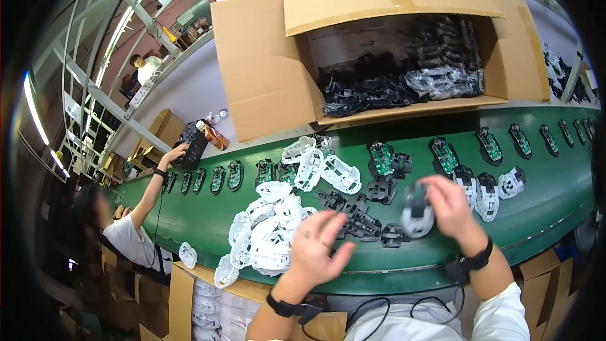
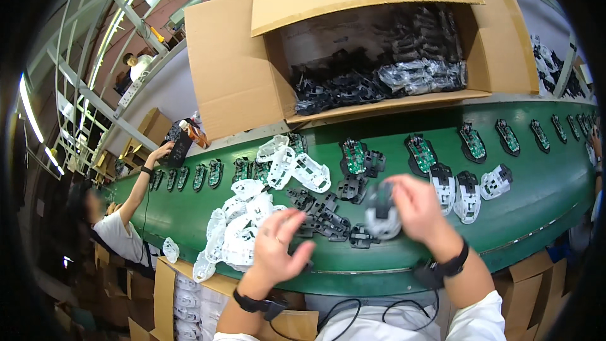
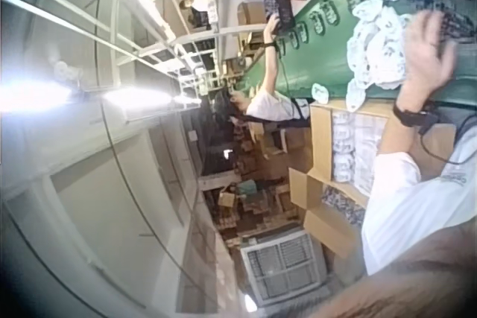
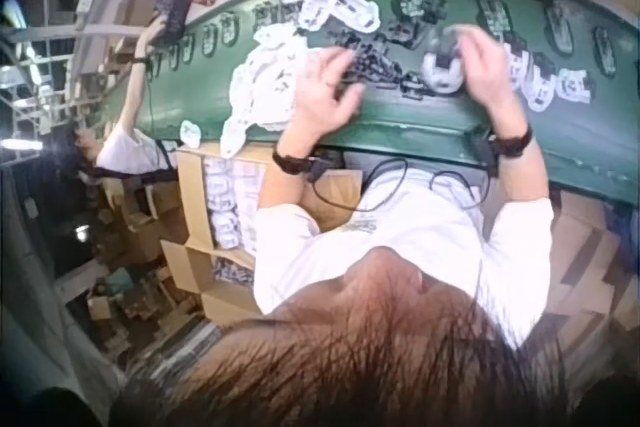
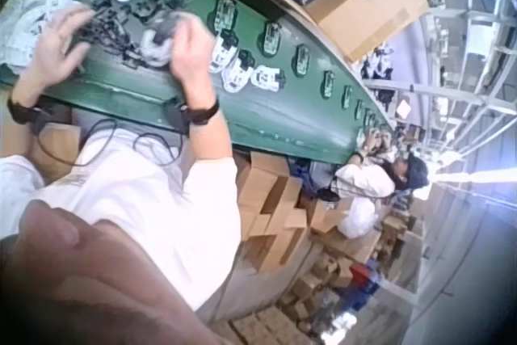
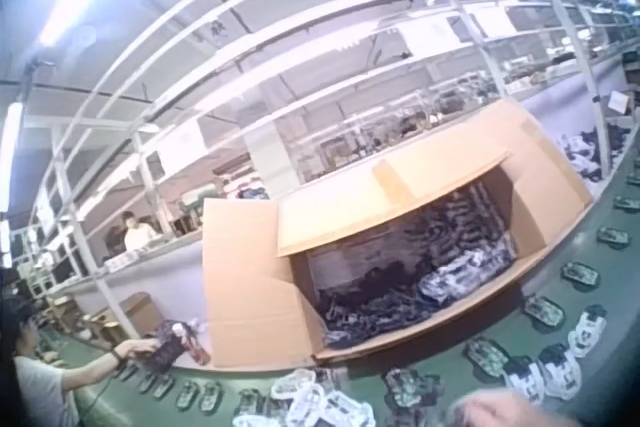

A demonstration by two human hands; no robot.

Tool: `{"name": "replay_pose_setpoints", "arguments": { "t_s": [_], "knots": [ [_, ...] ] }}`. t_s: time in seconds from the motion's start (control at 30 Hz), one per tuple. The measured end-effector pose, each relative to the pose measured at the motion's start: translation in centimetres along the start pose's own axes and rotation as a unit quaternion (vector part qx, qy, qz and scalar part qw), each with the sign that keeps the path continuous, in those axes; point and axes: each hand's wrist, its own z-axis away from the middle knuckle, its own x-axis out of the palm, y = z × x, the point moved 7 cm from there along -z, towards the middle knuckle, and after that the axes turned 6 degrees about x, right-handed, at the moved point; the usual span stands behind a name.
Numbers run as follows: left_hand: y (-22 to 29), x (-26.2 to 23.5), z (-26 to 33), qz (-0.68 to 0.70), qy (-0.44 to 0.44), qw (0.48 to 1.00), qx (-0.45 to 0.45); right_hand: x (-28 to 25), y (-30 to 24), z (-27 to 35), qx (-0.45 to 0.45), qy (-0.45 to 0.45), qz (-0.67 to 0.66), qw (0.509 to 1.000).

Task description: The person unpacks white plastic housings and black internal components from cardboard boxes. They then assemble the components by inserting the black parts into the white housings and placing the finished units on a green conveyor belt.

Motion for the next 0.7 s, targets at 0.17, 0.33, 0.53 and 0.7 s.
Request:
{"name": "replay_pose_setpoints", "arguments": {
  "t_s": [0.17,0.33,0.53,0.7],
  "knots": [
    [-3.8,-0.4,5.6,-0.248,-0.218,0.939,-0.100,-0.5,-2.5,0.2,-0.185,0.171,0.318,0.914],
    [-8.4,-2.6,8.2,-0.264,-0.191,0.936,-0.130,7.4,-3.3,4.5,-0.194,-0.217,0.267,0.919],
    [-15.9,-5.3,10.3,-0.383,-0.189,0.863,-0.270,8.2,-1.7,3.9,-0.152,-0.114,0.099,0.977],
    [-14.9,-5.1,9.0,-0.423,-0.175,0.841,-0.288,7.6,1.3,2.8,0.015,-0.138,0.102,0.985]
  ]
}}
